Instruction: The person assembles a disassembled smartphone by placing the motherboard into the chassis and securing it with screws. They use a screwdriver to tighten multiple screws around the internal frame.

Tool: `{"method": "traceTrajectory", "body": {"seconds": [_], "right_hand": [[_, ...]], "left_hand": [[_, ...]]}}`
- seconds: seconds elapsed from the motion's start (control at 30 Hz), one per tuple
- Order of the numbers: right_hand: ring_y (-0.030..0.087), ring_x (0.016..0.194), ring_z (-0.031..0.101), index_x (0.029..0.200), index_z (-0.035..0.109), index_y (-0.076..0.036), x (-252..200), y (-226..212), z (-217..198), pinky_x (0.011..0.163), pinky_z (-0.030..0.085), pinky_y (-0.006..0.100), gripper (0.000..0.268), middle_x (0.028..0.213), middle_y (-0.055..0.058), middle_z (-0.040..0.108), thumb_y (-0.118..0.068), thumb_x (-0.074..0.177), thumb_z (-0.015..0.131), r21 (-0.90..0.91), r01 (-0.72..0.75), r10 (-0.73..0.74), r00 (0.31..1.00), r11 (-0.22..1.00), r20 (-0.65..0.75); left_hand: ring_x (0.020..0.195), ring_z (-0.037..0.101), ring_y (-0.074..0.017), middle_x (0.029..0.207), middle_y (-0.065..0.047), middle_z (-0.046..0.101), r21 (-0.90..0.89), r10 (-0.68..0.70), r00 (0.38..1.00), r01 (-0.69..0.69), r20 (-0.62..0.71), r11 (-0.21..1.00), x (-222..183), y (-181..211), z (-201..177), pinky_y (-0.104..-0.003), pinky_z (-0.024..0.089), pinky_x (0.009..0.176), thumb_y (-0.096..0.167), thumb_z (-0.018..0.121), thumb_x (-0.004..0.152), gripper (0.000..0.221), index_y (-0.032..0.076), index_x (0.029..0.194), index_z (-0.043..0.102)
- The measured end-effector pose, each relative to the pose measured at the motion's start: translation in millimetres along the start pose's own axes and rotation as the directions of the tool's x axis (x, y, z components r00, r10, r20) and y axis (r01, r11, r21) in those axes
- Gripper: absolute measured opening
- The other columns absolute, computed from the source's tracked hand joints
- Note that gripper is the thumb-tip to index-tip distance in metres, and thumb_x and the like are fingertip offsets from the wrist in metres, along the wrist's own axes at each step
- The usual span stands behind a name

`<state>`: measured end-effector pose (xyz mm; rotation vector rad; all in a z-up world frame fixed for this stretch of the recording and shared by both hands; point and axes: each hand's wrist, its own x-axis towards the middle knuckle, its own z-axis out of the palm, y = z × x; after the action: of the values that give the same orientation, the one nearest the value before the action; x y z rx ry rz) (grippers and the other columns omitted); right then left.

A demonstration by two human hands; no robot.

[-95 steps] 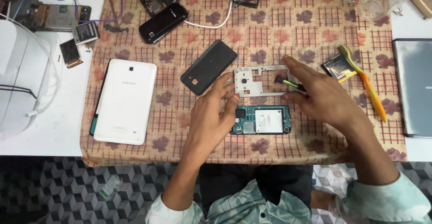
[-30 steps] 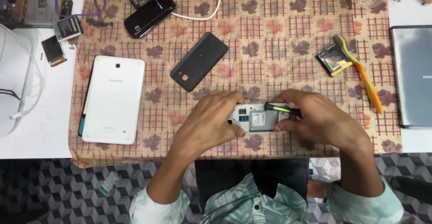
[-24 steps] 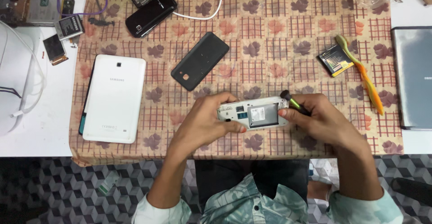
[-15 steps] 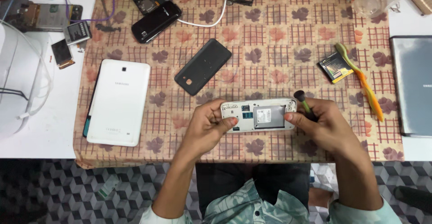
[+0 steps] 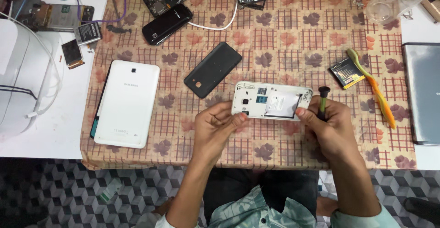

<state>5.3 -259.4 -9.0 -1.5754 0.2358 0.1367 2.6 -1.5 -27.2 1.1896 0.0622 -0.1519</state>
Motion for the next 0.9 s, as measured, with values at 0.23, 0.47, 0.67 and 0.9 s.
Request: {"method": "traceTrajectory", "body": {"seconds": [0.23,0.47,0.67,0.9], "right_hand": [[0.008,0.034,0.041,0.079,0.063,-0.001,-5,6,0,0.029,0.028,0.024,0.016,0.050,0.005,0.055,-0.007,0.091,0.072,-0.028,-0.034,0.035,0.999,0.999,0.009],[0.008,0.044,0.050,0.130,0.056,-0.006,-6,4,-4,0.035,0.036,0.022,0.050,0.070,0.005,0.067,0.000,0.082,0.071,0.221,0.052,-0.054,0.999,0.974,0.003],[0.006,0.043,0.046,0.135,0.056,0.002,-1,7,-23,0.034,0.030,0.021,0.058,0.066,0.006,0.064,-0.004,0.080,0.072,0.364,-0.042,0.016,0.997,0.931,0.075],[0.005,0.037,0.037,0.105,0.074,0.008,-4,33,-34,0.028,0.024,0.017,0.048,0.052,0.005,0.060,-0.038,0.102,0.064,0.478,-0.011,-0.095,0.976,0.878,0.197]], "left_hand": [[0.089,0.072,-0.0176,0.097,-0.015,0.075,0.071,0.083,0.996,-0.081,-0.019,0.994,-4,-17,-8,-0.032,0.063,0.075,0.003,0.070,0.099,0.012,-0.006,0.103,0.063],[0.110,0.066,-0.0201,0.116,-0.014,0.070,0.113,0.127,0.989,-0.135,0.076,0.984,-8,9,6,-0.035,0.058,0.094,0.003,0.081,0.085,0.041,-0.002,0.120,0.060],[0.132,0.058,-0.0383,0.131,-0.028,0.064,0.608,0.609,0.738,-0.634,0.290,0.479,-20,29,21,-0.044,0.051,0.110,-0.010,0.080,0.071,0.049,-0.001,0.117,0.067],[0.094,0.079,-0.0217,0.103,-0.013,0.078,0.671,0.587,0.777,-0.562,0.227,0.484,-29,10,19,-0.030,0.064,0.081,-0.005,0.074,0.089,0.019,-0.001,0.107,0.074]]}}
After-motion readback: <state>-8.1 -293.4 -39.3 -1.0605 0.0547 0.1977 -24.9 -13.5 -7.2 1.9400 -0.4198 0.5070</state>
